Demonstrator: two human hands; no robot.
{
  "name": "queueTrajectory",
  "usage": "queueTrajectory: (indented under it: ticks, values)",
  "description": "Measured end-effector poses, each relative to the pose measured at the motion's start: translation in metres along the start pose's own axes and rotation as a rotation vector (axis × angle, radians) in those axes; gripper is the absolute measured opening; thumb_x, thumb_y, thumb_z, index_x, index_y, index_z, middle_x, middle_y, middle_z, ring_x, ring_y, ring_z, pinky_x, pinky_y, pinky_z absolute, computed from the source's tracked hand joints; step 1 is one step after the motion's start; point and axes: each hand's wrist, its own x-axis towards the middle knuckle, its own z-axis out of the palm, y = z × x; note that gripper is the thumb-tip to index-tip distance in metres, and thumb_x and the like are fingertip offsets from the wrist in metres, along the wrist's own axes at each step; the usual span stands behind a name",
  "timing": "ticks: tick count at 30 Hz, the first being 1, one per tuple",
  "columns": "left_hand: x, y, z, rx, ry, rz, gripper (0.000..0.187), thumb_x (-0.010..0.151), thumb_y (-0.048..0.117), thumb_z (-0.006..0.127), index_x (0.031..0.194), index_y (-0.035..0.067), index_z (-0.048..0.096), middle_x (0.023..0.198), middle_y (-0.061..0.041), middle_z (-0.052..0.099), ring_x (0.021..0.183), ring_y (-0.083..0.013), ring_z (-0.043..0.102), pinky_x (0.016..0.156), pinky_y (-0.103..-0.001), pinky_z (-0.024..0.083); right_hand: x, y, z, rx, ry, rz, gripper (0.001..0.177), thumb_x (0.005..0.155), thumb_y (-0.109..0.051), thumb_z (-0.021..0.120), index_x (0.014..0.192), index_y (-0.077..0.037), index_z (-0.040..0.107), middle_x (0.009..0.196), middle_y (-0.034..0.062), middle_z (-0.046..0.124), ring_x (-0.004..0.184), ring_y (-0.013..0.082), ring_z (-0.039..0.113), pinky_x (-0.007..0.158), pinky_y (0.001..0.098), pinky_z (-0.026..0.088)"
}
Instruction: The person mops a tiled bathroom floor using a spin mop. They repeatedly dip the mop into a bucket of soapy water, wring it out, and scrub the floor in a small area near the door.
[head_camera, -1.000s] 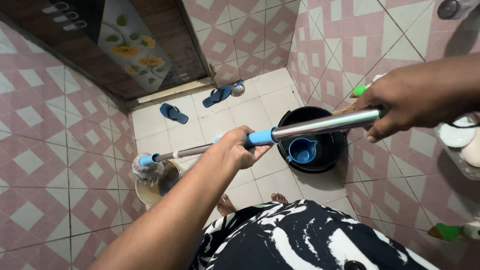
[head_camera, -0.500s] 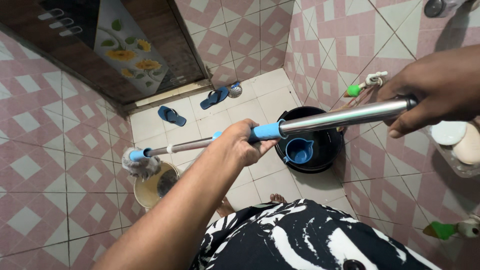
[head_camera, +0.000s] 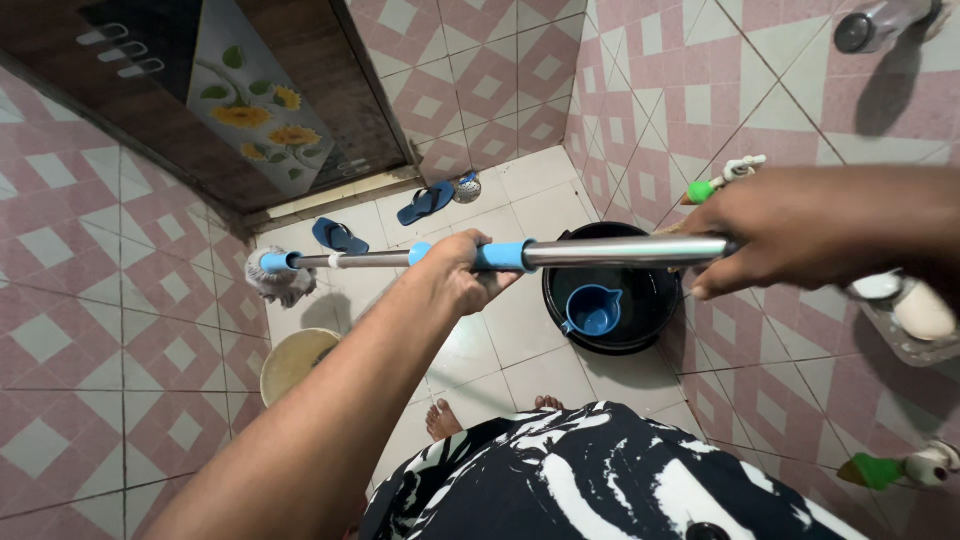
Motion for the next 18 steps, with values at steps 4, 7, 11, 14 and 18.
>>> queueTrajectory:
  ticks: [4,7,11,14,18]
  values:
    - [0.058,0.004,-0.023,0.107,0.067,-0.023,0.023,0.101,0.017,0.058,0.105,-0.003,0.049,0.107,-0.021,0.066,0.092,-0.0332,0.074,0.081,-0.051,0.066,0.006,-0.024,0.019,0.090,0.037,-0.175,0.043,0.093,-0.045,0.072,0.118,-0.011,0.071,0.082,0.0045,0.069,0.066,0.0176,0.069,0.062,0.0350,0.057]
    - [0.114,0.002,-0.060,0.163,0.119,-0.025,0.027,0.099,0.025,0.061,0.104,0.000,0.053,0.103,-0.014,0.066,0.088,-0.0280,0.072,0.076,-0.046,0.066,0.020,-0.059,0.040,0.140,0.016,-0.136,0.046,0.090,-0.047,0.070,0.108,-0.004,0.072,0.089,0.0112,0.071,0.078,0.0255,0.072,0.076,0.0448,0.061]
    - [0.150,-0.015,-0.108,0.153,-0.019,-0.105,0.021,0.102,0.014,0.056,0.112,-0.004,0.053,0.111,-0.016,0.060,0.093,-0.0321,0.071,0.081,-0.043,0.067,0.067,-0.102,0.071,0.043,0.080,-0.313,0.034,0.092,-0.034,0.071,0.096,-0.001,0.074,0.092,0.0209,0.077,0.087,0.0339,0.074,0.080,0.0432,0.058]
    - [0.126,-0.015,-0.116,0.278,-0.148,-0.066,0.021,0.103,0.009,0.056,0.122,0.000,0.051,0.115,-0.014,0.054,0.097,-0.0344,0.070,0.088,-0.044,0.062,0.100,-0.115,0.090,0.059,0.029,-0.303,0.030,0.092,-0.028,0.071,0.098,0.002,0.074,0.090,0.0205,0.074,0.084,0.0328,0.074,0.078,0.0425,0.059]
    - [0.074,-0.014,-0.102,0.712,-0.287,0.167,0.039,0.096,0.007,0.057,0.134,0.016,0.057,0.114,-0.007,0.062,0.091,-0.0225,0.070,0.086,-0.037,0.059,0.107,-0.114,0.102,0.104,-0.108,-0.263,0.039,0.094,-0.036,0.071,0.100,0.002,0.074,0.083,0.0153,0.074,0.077,0.0278,0.074,0.072,0.0397,0.059]
